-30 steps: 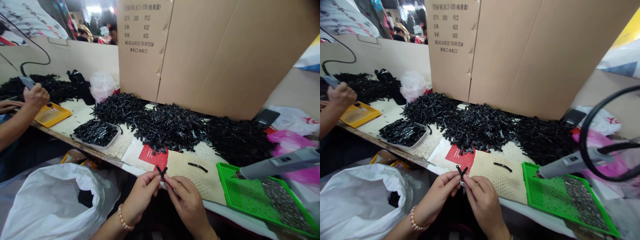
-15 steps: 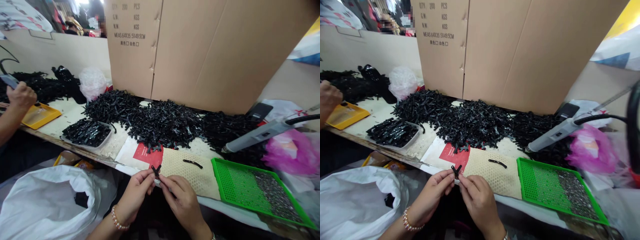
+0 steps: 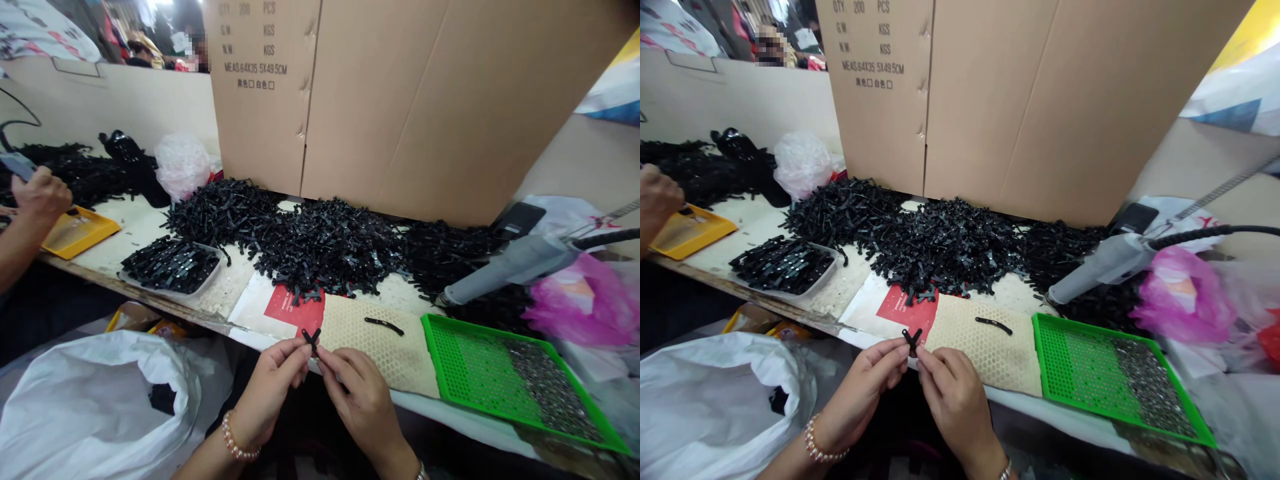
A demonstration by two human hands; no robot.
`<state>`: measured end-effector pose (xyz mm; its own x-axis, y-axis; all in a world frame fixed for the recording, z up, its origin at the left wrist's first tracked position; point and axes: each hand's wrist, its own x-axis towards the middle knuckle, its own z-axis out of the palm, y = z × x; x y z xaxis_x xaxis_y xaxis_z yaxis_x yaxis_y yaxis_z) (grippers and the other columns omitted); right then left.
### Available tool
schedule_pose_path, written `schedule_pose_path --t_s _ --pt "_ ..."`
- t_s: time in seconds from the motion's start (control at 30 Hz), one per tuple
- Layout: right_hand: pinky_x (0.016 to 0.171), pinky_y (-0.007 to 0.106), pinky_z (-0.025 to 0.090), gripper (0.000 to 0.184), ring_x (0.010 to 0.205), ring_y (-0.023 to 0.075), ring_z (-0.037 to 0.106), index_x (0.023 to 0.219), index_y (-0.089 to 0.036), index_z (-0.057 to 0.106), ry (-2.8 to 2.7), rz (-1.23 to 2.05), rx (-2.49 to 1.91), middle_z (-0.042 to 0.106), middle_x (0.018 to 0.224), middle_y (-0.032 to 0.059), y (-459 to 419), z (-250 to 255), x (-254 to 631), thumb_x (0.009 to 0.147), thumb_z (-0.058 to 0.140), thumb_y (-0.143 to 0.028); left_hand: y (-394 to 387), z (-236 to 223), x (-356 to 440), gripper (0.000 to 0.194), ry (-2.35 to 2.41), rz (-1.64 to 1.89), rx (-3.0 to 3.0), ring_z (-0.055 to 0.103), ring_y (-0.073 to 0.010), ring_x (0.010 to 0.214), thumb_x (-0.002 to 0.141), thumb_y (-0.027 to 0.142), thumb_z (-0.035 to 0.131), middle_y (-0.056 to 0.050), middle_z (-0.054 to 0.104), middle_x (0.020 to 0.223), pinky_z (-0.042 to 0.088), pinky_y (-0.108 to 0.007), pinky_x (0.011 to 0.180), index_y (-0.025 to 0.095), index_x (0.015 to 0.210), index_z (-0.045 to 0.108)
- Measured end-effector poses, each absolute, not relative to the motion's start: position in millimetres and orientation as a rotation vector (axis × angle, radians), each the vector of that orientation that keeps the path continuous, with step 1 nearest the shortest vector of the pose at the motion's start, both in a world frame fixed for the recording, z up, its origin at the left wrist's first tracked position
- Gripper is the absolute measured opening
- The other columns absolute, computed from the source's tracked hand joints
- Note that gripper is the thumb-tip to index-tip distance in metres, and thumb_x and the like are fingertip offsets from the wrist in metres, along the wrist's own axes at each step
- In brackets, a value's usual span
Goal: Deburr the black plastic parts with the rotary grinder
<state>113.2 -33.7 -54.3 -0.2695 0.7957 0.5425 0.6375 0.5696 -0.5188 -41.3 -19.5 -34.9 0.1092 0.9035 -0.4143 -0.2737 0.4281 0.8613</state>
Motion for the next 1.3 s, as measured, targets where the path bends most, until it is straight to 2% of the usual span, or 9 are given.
schedule_pose_path --t_s 0.13,0.23,0.33,0.6,0.77,1.0,1.07,1.13,1.3 --pt "0.073 0.033 0.052 0.029 0.084 0.0201 0.061 0.122 -0.022 0.060 -2.038 0.344 -1.126 0.064 0.092 0.0072 -32 -50 114 0.095 0.051 -0.018 -15 -40 -44 0.039 1.157 0.980 0.713 0.029 -0.0063 0.050 0.071 0.051 0.071 0.004 0.046 0.057 0.021 -0.021 0.048 0.013 0.079 0.068" --pt "0.084 0.034 0.051 0.025 0.097 0.0211 0.059 0.118 -0.021 0.062 -2.018 0.472 -1.142 0.062 0.105 0.0085 -10 -40 117 0.095 0.053 -0.023 -7 -41 -55 0.038 1.220 1.050 0.724 0.033 -0.0073 0.052 0.071 0.050 0.071 0.003 0.049 0.059 0.025 -0.020 0.050 0.013 0.080 0.069" --pt "0.090 0.039 0.047 0.022 0.100 0.0231 0.057 0.112 -0.018 0.064 -2.121 0.360 -1.230 0.063 0.106 0.0091 31 -35 117 0.094 0.052 -0.019 1 -38 -72 0.038 1.297 1.124 0.748 0.038 -0.0089 0.054 0.069 0.051 0.072 0.003 0.051 0.058 0.030 -0.020 0.053 0.014 0.078 0.069" --pt "0.076 0.033 0.047 0.017 0.088 0.0228 0.058 0.097 -0.019 0.069 -2.640 0.037 -1.462 0.066 0.095 0.0069 101 -50 91 0.087 0.058 -0.010 -3 -40 -95 0.041 1.313 1.008 0.847 0.048 -0.0125 0.061 0.072 0.055 0.066 -0.003 0.062 0.065 0.036 -0.021 0.057 0.015 0.076 0.072" --pt "0.074 0.033 0.044 0.017 0.085 0.0237 0.059 0.092 -0.017 0.067 -2.829 -0.055 -1.338 0.066 0.089 0.0075 111 -45 90 0.087 0.055 -0.007 2 -53 -96 0.040 1.261 0.981 0.922 0.051 -0.0137 0.065 0.076 0.054 0.063 -0.003 0.064 0.071 0.037 -0.022 0.060 0.014 0.078 0.071" --pt "0.076 0.032 0.046 0.018 0.079 0.0178 0.060 0.101 -0.019 0.057 -2.208 0.587 -1.295 0.064 0.086 0.0027 117 -40 110 0.085 0.051 -0.013 11 -49 -90 0.034 1.186 0.958 1.019 0.053 -0.0173 0.071 0.078 0.050 0.063 -0.002 0.062 0.070 0.040 -0.025 0.067 0.016 0.076 0.071" --pt "0.072 0.030 0.047 0.015 0.075 0.0163 0.059 0.099 -0.019 0.054 -1.861 0.875 -1.234 0.062 0.085 0.0019 105 -38 111 0.085 0.055 -0.022 12 -43 -86 0.032 1.159 0.999 1.036 0.056 -0.0198 0.083 0.079 0.047 0.064 -0.004 0.065 0.079 0.041 -0.026 0.076 0.017 0.071 0.070" --pt "0.071 0.028 0.049 0.022 0.077 0.0153 0.059 0.099 -0.020 0.053 -1.543 1.141 -1.149 0.061 0.088 0.0018 86 -36 108 0.083 0.062 -0.031 10 -35 -80 0.030 1.108 1.028 1.014 0.055 -0.0212 0.093 0.080 0.045 0.064 -0.006 0.067 0.090 0.040 -0.026 0.082 0.017 0.071 0.069" --pt "0.074 0.025 0.049 0.031 0.081 0.0143 0.059 0.095 -0.021 0.056 -1.152 1.463 -1.049 0.061 0.087 0.0004 35 -36 100 0.076 0.075 -0.036 -1 -22 -62 0.029 0.992 0.968 0.895 0.053 -0.0147 0.074 0.079 0.044 0.066 -0.001 0.064 0.074 0.042 -0.024 0.073 0.016 0.075 0.070"
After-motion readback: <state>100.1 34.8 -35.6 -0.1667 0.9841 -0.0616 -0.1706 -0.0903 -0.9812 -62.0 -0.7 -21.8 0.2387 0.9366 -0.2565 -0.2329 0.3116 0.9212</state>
